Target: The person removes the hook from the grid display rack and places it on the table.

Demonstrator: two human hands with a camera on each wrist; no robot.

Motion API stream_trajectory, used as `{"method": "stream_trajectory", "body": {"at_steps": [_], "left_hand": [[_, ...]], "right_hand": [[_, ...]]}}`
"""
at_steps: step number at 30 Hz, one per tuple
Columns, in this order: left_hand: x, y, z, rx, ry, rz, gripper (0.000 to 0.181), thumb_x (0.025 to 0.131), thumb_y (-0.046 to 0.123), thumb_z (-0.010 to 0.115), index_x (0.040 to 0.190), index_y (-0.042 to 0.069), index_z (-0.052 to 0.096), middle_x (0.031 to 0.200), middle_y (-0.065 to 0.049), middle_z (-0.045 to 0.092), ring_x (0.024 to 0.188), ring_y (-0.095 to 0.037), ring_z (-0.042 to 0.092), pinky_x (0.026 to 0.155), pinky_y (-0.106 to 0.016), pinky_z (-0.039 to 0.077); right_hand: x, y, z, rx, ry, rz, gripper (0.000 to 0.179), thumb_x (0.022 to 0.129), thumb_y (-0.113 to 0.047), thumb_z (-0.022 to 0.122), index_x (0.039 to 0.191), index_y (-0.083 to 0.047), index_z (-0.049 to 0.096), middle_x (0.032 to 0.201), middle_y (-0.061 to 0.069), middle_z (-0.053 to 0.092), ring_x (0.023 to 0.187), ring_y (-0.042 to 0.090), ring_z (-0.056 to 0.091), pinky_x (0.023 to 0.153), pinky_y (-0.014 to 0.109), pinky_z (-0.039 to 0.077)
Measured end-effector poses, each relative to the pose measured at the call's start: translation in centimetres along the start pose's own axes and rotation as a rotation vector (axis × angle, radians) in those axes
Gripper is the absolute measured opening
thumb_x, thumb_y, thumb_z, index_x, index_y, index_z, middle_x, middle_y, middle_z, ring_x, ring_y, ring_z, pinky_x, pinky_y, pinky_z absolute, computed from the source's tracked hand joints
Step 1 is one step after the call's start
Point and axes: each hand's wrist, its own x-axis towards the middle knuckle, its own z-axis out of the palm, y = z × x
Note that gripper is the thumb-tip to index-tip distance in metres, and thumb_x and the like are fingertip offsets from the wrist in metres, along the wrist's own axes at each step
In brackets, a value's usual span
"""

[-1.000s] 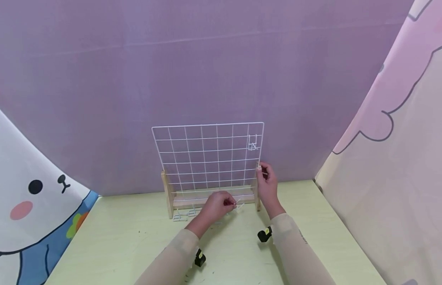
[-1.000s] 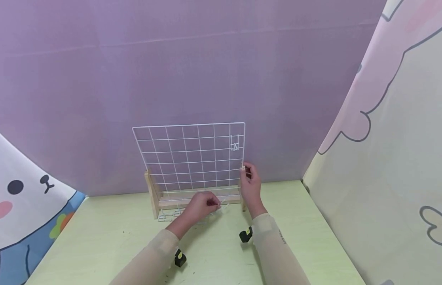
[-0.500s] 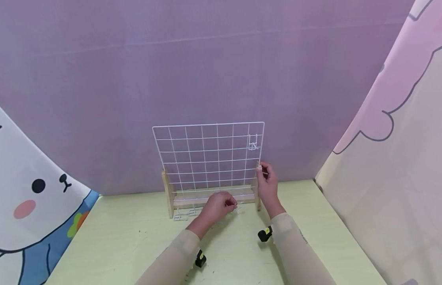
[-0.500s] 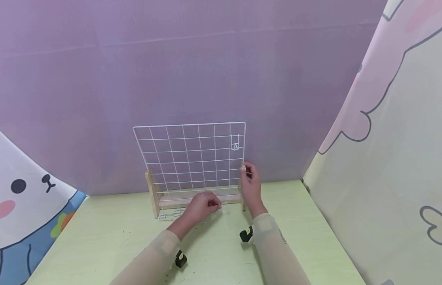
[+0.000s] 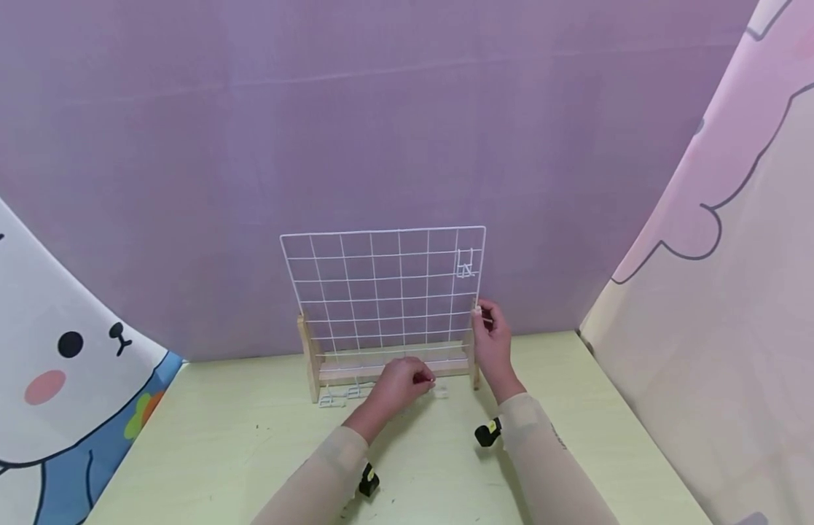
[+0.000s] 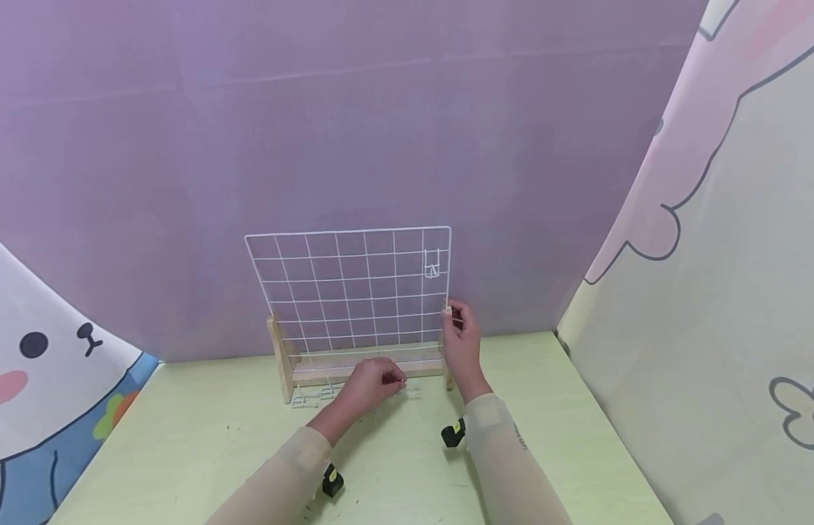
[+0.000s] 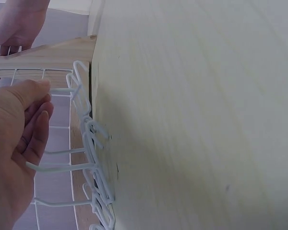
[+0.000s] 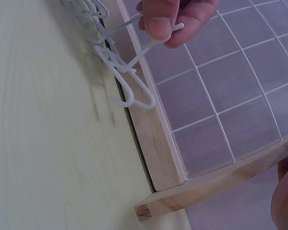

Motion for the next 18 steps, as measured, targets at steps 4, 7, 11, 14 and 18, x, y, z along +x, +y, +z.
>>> {"method": "stream_trajectory", "body": {"at_steps": [4, 7, 11, 14, 18], "left_hand": [[-0.07, -0.22, 0.18, -0.010, 0.005, 0.001, 0.006, 0.098, 0.011, 0.087, 0.097, 0.016, 0.083, 0.092, 0.009, 0.073, 0.080, -0.001, 0.064, 0.073, -0.019, 0.058], [-0.09, -0.38, 0.31, -0.014, 0.011, 0.001, 0.006, 0.098, 0.011, 0.086, 0.096, 0.016, 0.083, 0.091, 0.009, 0.073, 0.080, -0.001, 0.064, 0.072, -0.020, 0.058], [-0.11, -0.53, 0.37, -0.019, 0.012, -0.006, 0.006, 0.098, 0.011, 0.086, 0.096, 0.016, 0.083, 0.091, 0.009, 0.074, 0.080, -0.001, 0.064, 0.072, -0.020, 0.058], [-0.12, -0.59, 0.37, -0.015, 0.011, -0.012, 0.006, 0.098, 0.011, 0.086, 0.096, 0.015, 0.083, 0.092, 0.008, 0.074, 0.080, -0.002, 0.065, 0.072, -0.021, 0.058], [-0.11, -0.66, 0.41, -0.013, 0.011, -0.016, 0.006, 0.098, 0.010, 0.086, 0.095, 0.014, 0.083, 0.091, 0.008, 0.073, 0.080, -0.002, 0.065, 0.073, -0.020, 0.058]], "right_hand": [[-0.01, 0.14, 0.03, 0.003, -0.002, 0.004, 0.032, 0.115, -0.017, 0.059, 0.138, 0.005, 0.061, 0.127, 0.033, 0.061, 0.105, 0.028, 0.059, 0.086, 0.025, 0.055], [-0.06, 0.08, 0.06, 0.010, -0.002, 0.002, 0.032, 0.115, -0.017, 0.060, 0.137, 0.006, 0.061, 0.125, 0.032, 0.061, 0.105, 0.031, 0.059, 0.085, 0.024, 0.054], [-0.06, -0.04, 0.11, 0.012, 0.000, 0.013, 0.031, 0.115, -0.015, 0.059, 0.138, 0.006, 0.061, 0.126, 0.030, 0.062, 0.107, 0.035, 0.058, 0.085, 0.022, 0.053], [-0.01, -0.13, 0.19, 0.014, 0.005, 0.024, 0.030, 0.115, -0.012, 0.058, 0.139, 0.005, 0.061, 0.128, 0.030, 0.062, 0.109, 0.034, 0.058, 0.085, 0.021, 0.052], [0.06, -0.24, 0.34, 0.017, 0.023, 0.025, 0.027, 0.114, -0.007, 0.058, 0.137, 0.007, 0.062, 0.126, 0.031, 0.063, 0.106, 0.031, 0.057, 0.085, 0.020, 0.051]]}}
